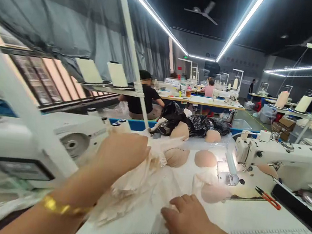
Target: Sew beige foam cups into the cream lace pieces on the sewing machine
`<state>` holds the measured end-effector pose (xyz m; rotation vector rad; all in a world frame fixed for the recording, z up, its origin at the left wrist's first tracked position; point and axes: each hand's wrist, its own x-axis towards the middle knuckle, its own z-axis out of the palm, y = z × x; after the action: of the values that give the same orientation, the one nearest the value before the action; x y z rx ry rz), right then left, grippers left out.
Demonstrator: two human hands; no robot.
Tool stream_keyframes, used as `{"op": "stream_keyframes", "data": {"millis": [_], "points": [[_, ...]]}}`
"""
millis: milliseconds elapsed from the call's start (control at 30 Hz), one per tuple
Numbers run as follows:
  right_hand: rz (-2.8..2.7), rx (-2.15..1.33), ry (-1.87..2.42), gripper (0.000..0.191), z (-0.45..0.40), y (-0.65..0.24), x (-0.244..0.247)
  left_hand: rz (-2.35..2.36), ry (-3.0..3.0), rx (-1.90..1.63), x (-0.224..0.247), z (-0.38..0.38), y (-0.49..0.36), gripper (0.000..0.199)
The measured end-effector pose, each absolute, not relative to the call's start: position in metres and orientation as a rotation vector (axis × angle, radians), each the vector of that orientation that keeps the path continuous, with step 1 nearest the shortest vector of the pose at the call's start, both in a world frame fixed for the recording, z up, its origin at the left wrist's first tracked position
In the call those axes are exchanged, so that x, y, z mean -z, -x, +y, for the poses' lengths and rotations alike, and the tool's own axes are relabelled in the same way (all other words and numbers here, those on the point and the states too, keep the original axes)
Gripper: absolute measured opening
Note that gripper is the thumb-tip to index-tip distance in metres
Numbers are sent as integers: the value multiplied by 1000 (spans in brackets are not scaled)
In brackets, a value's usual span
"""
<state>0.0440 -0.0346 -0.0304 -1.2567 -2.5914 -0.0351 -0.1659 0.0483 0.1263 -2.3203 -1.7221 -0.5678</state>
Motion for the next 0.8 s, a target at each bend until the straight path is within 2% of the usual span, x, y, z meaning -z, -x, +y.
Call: {"op": "stream_keyframes", "data": {"millis": [67, 167, 300, 367, 500, 600, 733, 800], "points": [[-2496, 49, 1123, 22, -45, -61, 34, -1605, 2416, 496, -116, 50, 145, 26], [-2283, 56, 1053, 16, -61, -102, 37, -1174, 2820, 478, -77, 45, 103, 24], [-1993, 1, 1267, 21, -66, -166, 43, -814, 3080, 588, -17, 39, 48, 22], [-1878, -69, 1465, 21, -62, -188, 47, -719, 3136, 532, -2, 40, 28, 22], [-1860, -164, 1696, 31, -45, -206, 58, -716, 3200, 272, 9, 43, 8, 19], [-1963, -137, 1722, 32, -32, -211, 62, -758, 3199, 260, 22, 48, 2, 15], [-2164, -109, 1608, 13, -20, -222, 58, -830, 3013, 528, 41, 70, 1, 19], [-2206, -129, 1523, 12, -18, -228, 57, -819, 2928, 675, 45, 84, 3, 23]]}}
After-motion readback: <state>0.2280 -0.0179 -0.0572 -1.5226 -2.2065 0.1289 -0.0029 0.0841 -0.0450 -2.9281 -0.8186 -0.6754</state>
